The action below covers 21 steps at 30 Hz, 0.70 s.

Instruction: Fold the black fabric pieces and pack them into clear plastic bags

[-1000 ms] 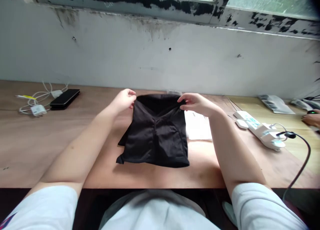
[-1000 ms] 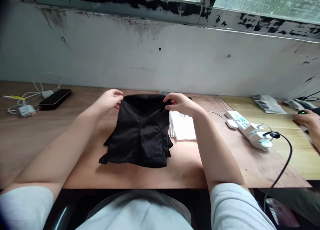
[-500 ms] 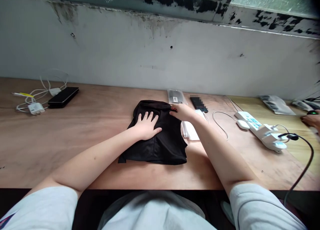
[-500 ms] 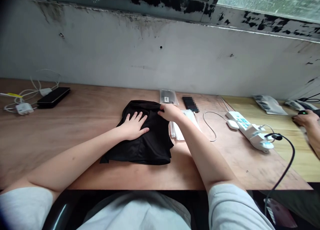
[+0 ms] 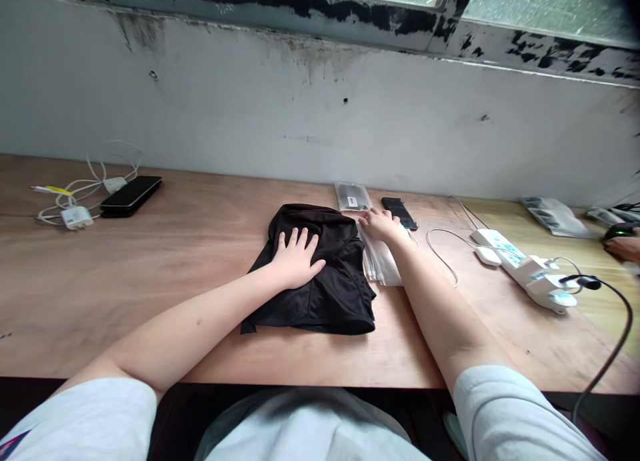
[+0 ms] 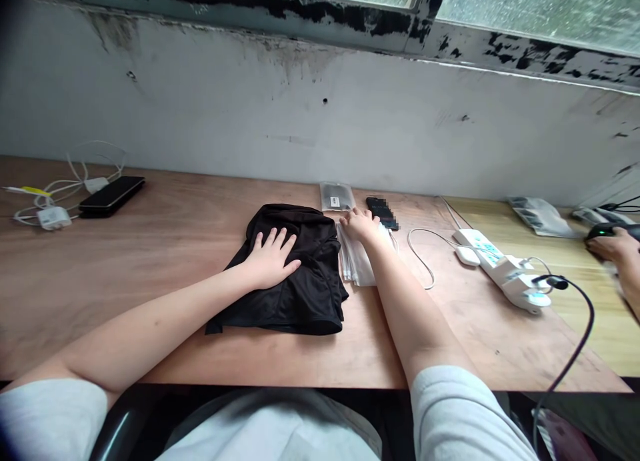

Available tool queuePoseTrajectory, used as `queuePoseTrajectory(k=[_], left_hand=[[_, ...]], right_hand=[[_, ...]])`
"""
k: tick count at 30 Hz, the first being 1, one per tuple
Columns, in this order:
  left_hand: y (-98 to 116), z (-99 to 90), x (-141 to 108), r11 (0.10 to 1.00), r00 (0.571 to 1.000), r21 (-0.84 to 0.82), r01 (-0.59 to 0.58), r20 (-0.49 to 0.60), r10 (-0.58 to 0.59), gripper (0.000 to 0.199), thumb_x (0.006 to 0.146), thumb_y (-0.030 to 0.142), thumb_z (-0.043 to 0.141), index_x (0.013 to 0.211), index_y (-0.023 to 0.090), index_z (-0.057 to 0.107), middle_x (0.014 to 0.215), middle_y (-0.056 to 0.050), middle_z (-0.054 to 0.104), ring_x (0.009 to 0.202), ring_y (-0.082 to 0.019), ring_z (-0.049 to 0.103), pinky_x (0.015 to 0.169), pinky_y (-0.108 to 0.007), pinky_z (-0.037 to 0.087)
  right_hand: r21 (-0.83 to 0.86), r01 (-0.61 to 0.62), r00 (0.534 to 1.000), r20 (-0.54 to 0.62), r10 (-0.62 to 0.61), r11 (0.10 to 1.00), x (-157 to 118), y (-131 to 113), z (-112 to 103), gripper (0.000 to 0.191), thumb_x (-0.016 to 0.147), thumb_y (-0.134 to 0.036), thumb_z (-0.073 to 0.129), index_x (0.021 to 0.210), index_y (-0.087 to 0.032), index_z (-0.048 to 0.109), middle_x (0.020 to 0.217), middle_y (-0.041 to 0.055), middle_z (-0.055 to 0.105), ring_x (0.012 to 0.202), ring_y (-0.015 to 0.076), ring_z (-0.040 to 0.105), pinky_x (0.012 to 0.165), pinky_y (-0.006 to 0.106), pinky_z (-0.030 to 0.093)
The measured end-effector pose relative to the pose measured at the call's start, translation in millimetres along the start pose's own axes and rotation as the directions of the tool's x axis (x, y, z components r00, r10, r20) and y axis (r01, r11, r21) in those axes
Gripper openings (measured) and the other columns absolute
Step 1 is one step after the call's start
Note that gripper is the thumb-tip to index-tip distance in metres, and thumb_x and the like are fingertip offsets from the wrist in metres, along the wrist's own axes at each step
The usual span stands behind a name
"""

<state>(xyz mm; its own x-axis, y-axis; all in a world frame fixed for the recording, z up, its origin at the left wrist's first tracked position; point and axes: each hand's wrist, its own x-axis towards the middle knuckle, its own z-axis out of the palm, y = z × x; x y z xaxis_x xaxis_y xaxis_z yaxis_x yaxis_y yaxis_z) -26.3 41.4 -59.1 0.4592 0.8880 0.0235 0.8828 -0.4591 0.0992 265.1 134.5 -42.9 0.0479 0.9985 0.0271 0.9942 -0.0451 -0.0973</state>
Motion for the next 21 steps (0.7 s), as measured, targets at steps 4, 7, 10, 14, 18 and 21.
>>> queuePoseTrajectory(k=[4, 7, 10, 14, 18, 21], left_hand=[[-2.1, 2.2, 0.4, 1.000, 1.000, -0.013, -0.010, -0.019, 0.010, 0.081, 0.096, 0.068, 0.031, 0.160, 0.019, 0.027, 0.167, -0.017, 0.019, 0.154, -0.042, 0.013, 0.119, -0.069, 0.010], [-4.3, 2.2, 2.4, 0.999, 0.999, -0.036, -0.023, -0.032, 0.022, 0.080, 0.096, 0.068, 0.034, 0.159, 0.019, 0.030, 0.166, -0.018, 0.020, 0.154, -0.042, 0.015, 0.119, -0.069, 0.011], [-7.9, 3.5, 8.2, 0.997, 0.998, -0.071, -0.020, -0.056, 0.016, 0.078, 0.096, 0.066, 0.039, 0.157, 0.018, 0.035, 0.166, -0.018, 0.023, 0.153, -0.043, 0.016, 0.119, -0.069, 0.011], [-15.8, 7.5, 17.5, 0.982, 0.981, -0.187, -0.009, -0.192, -0.028, 0.073, 0.098, 0.058, 0.043, 0.157, 0.016, 0.032, 0.160, -0.021, 0.036, 0.150, -0.043, 0.027, 0.117, -0.072, 0.012], [-27.0, 2.9, 19.2, 0.947, 0.835, -0.288, -0.144, -0.549, -0.039, 0.080, 0.097, 0.039, 0.052, 0.162, 0.015, 0.012, 0.166, -0.023, 0.018, 0.153, -0.038, 0.022, 0.118, -0.064, 0.026], [-33.8, -3.2, 17.8, 0.931, 0.712, -0.098, -0.351, -0.674, 0.197, 0.071, 0.094, 0.025, 0.056, 0.159, 0.021, 0.026, 0.169, -0.016, 0.008, 0.156, -0.034, 0.012, 0.122, -0.057, 0.024]], right_hand=[[0.066, 0.098, 0.980, -0.181, -0.085, 0.993, 2.9, -3.5, -6.3, 0.053, 0.099, -0.051, 0.039, 0.142, -0.023, 0.053, 0.148, 0.0154, 0.049, 0.134, 0.0423, 0.038, 0.102, 0.063, 0.040], [0.152, 0.239, 0.908, -0.386, -0.165, 0.959, -1.0, -14.0, -18.0, 0.050, 0.098, -0.042, 0.046, 0.141, -0.017, 0.055, 0.141, 0.0170, 0.054, 0.122, 0.0362, 0.052, 0.099, 0.051, 0.047], [0.214, 0.447, 0.802, -0.526, -0.283, 0.869, -14.5, -31.7, -29.6, 0.043, 0.099, -0.032, 0.044, 0.138, -0.019, 0.057, 0.134, 0.0145, 0.058, 0.100, 0.0258, 0.063, 0.090, 0.040, 0.052], [0.083, 0.670, 0.640, -0.570, -0.516, 0.738, -42.3, -61.0, -30.8, 0.035, 0.100, -0.022, 0.042, 0.125, -0.023, 0.066, 0.119, 0.0117, 0.065, 0.099, 0.0246, 0.062, 0.087, 0.038, 0.050], [-0.109, 0.757, 0.509, -0.518, -0.687, 0.644, -67.4, -84.9, -14.4, 0.032, 0.100, -0.018, 0.043, 0.119, -0.021, 0.069, 0.104, 0.0105, 0.071, 0.095, 0.0259, 0.057, 0.086, 0.041, 0.047], [-0.166, 0.778, 0.447, -0.531, -0.720, 0.606, -77.5, -93.1, -1.2, 0.031, 0.102, -0.018, 0.043, 0.123, -0.020, 0.066, 0.106, 0.0091, 0.073, 0.094, 0.0249, 0.056, 0.083, 0.040, 0.045]])
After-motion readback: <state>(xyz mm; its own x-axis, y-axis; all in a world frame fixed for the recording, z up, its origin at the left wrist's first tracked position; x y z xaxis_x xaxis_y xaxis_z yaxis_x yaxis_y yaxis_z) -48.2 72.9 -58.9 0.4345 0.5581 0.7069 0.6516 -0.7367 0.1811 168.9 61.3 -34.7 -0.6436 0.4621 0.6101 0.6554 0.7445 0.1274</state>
